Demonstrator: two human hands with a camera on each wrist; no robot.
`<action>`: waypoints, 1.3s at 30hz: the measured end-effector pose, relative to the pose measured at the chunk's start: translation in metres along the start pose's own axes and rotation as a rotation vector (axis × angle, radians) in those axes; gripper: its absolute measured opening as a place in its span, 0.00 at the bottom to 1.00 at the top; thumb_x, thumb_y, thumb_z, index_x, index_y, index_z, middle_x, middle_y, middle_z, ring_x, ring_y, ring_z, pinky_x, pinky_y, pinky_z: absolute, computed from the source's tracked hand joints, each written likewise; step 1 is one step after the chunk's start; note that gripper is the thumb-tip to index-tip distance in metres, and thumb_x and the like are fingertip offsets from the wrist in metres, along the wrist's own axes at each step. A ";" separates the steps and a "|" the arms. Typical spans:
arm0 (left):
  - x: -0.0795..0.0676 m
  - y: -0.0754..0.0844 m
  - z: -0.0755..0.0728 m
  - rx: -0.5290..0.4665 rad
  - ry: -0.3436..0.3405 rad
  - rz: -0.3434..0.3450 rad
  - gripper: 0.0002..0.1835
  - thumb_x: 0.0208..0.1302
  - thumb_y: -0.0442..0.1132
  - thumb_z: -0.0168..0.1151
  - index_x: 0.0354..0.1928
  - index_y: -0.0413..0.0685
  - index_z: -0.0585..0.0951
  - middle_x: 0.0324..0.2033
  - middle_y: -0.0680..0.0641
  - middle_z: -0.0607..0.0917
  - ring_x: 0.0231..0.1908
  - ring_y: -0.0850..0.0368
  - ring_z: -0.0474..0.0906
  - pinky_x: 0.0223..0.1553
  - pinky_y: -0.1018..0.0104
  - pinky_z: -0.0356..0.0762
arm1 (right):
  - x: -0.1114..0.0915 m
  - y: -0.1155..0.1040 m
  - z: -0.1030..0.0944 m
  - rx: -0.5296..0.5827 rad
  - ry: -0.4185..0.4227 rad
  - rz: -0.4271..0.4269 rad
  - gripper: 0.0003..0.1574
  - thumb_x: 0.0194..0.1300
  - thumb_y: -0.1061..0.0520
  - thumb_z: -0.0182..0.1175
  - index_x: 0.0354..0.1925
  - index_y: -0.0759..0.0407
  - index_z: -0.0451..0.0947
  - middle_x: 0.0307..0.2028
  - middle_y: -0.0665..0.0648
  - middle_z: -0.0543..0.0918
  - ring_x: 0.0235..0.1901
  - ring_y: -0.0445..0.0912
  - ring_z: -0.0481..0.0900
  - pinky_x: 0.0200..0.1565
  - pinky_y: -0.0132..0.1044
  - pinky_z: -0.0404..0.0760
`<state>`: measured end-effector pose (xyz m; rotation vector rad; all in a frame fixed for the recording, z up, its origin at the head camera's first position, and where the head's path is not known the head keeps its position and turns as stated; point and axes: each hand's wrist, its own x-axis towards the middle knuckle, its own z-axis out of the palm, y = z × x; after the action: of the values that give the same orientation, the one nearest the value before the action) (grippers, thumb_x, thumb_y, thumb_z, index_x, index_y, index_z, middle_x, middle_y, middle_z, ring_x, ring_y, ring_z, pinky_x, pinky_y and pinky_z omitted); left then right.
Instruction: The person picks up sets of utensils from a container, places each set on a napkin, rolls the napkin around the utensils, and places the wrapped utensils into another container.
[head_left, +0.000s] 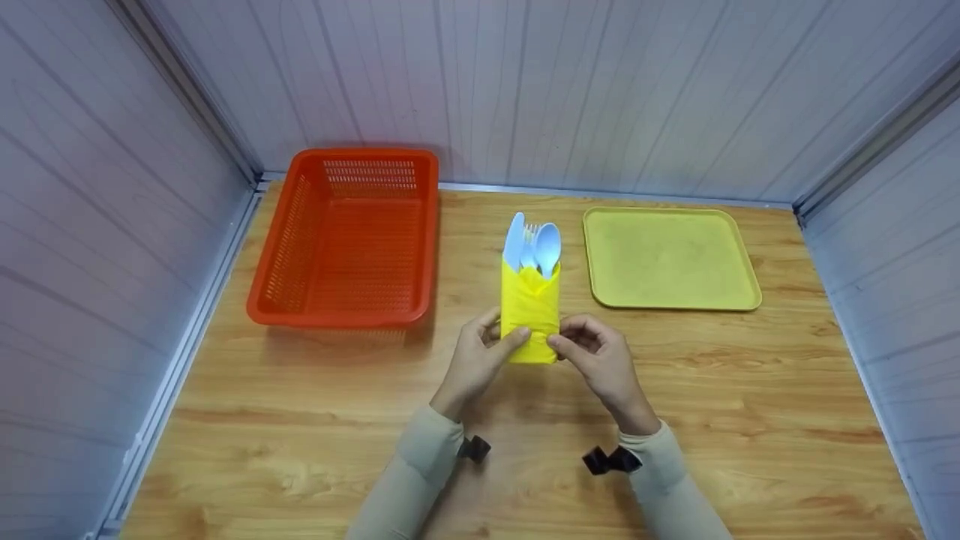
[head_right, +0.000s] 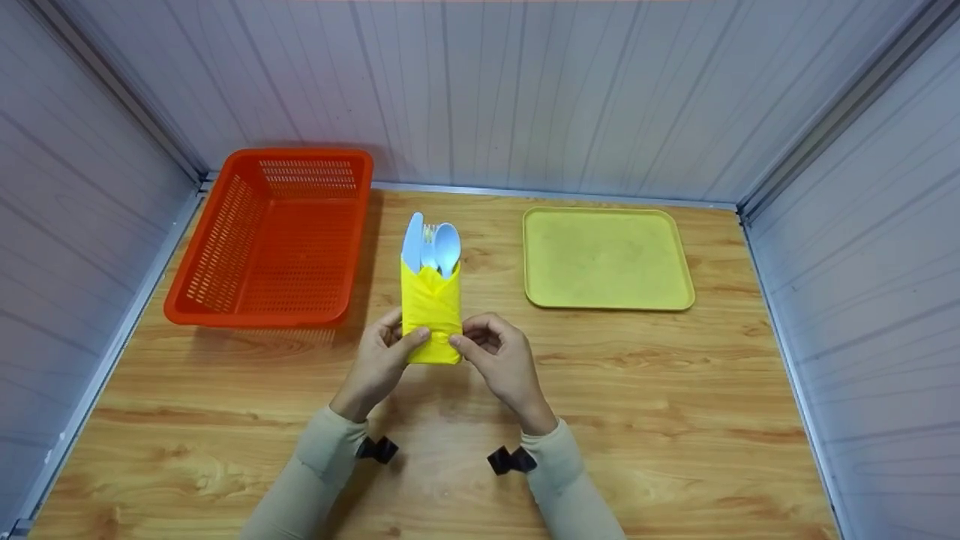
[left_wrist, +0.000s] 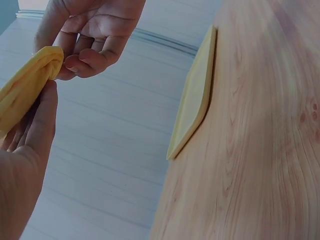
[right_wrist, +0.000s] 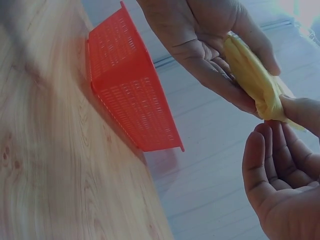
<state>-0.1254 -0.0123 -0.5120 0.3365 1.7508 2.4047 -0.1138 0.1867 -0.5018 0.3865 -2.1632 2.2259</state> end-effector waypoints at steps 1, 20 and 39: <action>0.000 0.000 0.000 -0.008 -0.003 -0.002 0.23 0.68 0.35 0.65 0.60 0.30 0.75 0.45 0.36 0.86 0.44 0.43 0.86 0.45 0.52 0.83 | 0.000 0.000 0.000 0.000 0.001 0.000 0.08 0.65 0.69 0.64 0.43 0.71 0.79 0.35 0.66 0.81 0.30 0.51 0.81 0.35 0.43 0.84; 0.006 0.040 -0.026 -0.038 0.158 -0.066 0.19 0.69 0.32 0.62 0.58 0.29 0.75 0.39 0.37 0.86 0.36 0.51 0.84 0.40 0.59 0.83 | 0.007 -0.008 -0.005 -0.014 -0.028 -0.051 0.10 0.70 0.66 0.61 0.43 0.75 0.79 0.35 0.67 0.81 0.32 0.57 0.81 0.37 0.43 0.83; 0.103 0.138 -0.162 0.131 0.257 -0.533 0.30 0.71 0.46 0.62 0.71 0.49 0.66 0.59 0.45 0.77 0.57 0.50 0.77 0.54 0.59 0.78 | 0.002 0.008 -0.032 -0.117 -0.002 0.098 0.10 0.71 0.62 0.61 0.43 0.71 0.81 0.37 0.65 0.82 0.36 0.53 0.81 0.37 0.40 0.83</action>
<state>-0.2664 -0.1778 -0.4184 -0.3996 1.8096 2.0172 -0.1230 0.2178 -0.5098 0.2861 -2.3484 2.1315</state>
